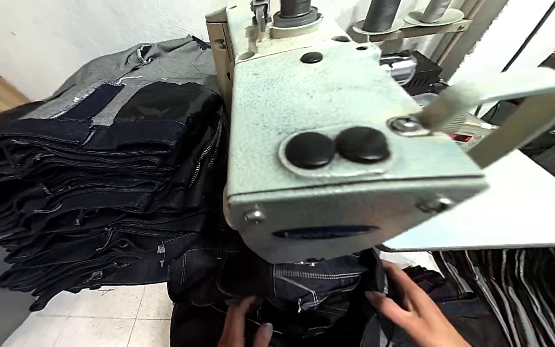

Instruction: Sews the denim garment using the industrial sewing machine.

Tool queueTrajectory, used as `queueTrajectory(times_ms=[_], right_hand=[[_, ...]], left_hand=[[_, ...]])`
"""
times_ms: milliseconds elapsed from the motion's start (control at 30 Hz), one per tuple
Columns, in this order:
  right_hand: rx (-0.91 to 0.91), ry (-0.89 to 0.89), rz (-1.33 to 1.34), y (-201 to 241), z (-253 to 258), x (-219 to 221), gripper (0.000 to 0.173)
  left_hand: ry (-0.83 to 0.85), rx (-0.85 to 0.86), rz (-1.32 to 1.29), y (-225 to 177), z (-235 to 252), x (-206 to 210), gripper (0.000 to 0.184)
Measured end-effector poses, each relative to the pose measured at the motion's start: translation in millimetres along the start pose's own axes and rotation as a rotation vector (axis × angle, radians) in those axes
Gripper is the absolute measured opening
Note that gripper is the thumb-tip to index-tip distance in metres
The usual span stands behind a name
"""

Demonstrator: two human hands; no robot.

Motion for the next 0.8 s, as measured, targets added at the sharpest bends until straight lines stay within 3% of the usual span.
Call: queueTrajectory(times_ms=[100,167,233,300,367,500,633,800], right_hand=[[0.06,-0.014,0.099,-24,15,10,0.054],[0.009,-0.076,0.266,-33,20,19,0.046],[-0.102,-0.104,0.409,-35,21,23,0.039],[-0.211,-0.093,0.472,-30,18,18,0.031],[-0.224,-0.04,0.472,-19,14,5,0.028],[-0.059,0.016,0.438,-3,29,-17,0.027],[-0.044,-0.053,0.406,5,66,-27,0.022],[-0.103,0.001,0.412,17,67,-21,0.017]], left_hand=[[-0.112,0.033,-0.175,6,16,30,0.083],[-0.237,0.11,-0.268,6,39,49,0.091],[-0.284,0.147,-0.292,-2,54,58,0.078],[-0.342,0.119,-0.164,-14,58,51,0.051],[-0.292,0.054,-0.117,-25,54,38,0.031],[-0.099,-0.139,-0.296,-27,80,23,0.036],[-0.166,0.02,-0.24,-30,101,29,0.022],[-0.185,0.004,-0.279,-26,98,26,0.023]])
Point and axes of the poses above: each hand's wrist, its own z-axis towards the middle knuckle, its own x-axis out of the palm, y = z × x, the point moved 1 cm from there along z, towards the middle knuckle, and after that the axes turned 3 degrees about -y, right-handed, at the moved point
